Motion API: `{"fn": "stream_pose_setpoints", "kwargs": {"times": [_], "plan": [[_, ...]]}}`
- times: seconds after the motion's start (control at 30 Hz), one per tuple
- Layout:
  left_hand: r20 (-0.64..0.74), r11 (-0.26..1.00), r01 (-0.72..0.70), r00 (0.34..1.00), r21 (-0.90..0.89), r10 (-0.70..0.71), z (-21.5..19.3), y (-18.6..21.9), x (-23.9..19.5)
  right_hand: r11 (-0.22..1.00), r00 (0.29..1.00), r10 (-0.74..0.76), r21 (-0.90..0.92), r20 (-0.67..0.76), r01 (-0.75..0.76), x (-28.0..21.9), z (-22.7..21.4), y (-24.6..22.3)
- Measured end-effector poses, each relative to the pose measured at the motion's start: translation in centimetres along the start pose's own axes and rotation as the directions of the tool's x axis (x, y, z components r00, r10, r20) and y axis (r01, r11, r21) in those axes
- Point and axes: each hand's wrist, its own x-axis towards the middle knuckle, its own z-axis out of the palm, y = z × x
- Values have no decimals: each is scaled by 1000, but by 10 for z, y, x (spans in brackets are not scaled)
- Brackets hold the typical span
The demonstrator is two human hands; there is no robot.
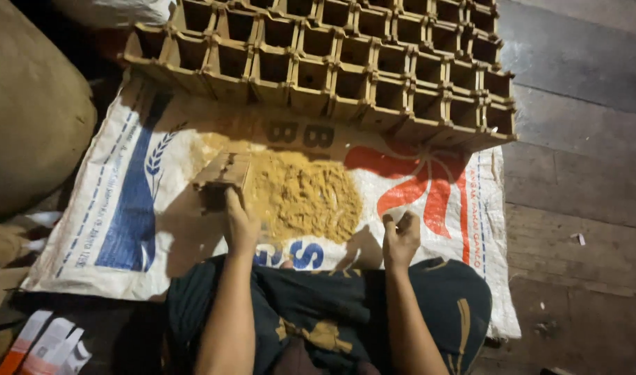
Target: Assembling small wooden boxes by applying glue to the edges of wooden panels and pressing them together.
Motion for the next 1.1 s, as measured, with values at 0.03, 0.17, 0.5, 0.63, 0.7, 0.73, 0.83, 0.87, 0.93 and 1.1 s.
{"fn": "stream_pose_setpoints", "kwargs": {"times": [0.03,0.17,0.5,0.63,0.7,0.73,0.83,0.87,0.93,1.1], "plan": [[-3,1000,-2,1000,-5,2,2,-2,1,1000,1000,-5,1,-3,5,10,5,2],[43,929,250,968,-271,-248,-23,45,2,989,998,-59,-141,-29,54,29,17,20],[379,306,531,816,-790,-436,-5,12,-23,944,939,-331,-36,-92,329,39,28,80],[384,267,552,785,-790,-487,4,-15,-34,916,871,-325,107,-369,387,-25,-23,-73],[372,263,540,789,-799,-489,18,-24,-35,916,894,-331,123,-303,381,-32,-17,-78],[373,255,537,790,-804,-488,-1,14,-26,919,903,-331,126,-274,375,-32,-18,-79],[366,244,510,811,-825,-457,-27,55,-19,925,927,-325,139,-188,353,-35,-20,-84],[359,267,512,813,-817,-460,-13,22,-32,926,933,-324,147,-159,347,-36,-19,-86],[349,295,508,820,-809,-454,-9,10,-36,931,944,-313,165,-104,327,-37,-17,-90],[354,282,500,827,-819,-437,-32,53,-26,947,961,-275,176,22,267,-39,-24,-93]]}}
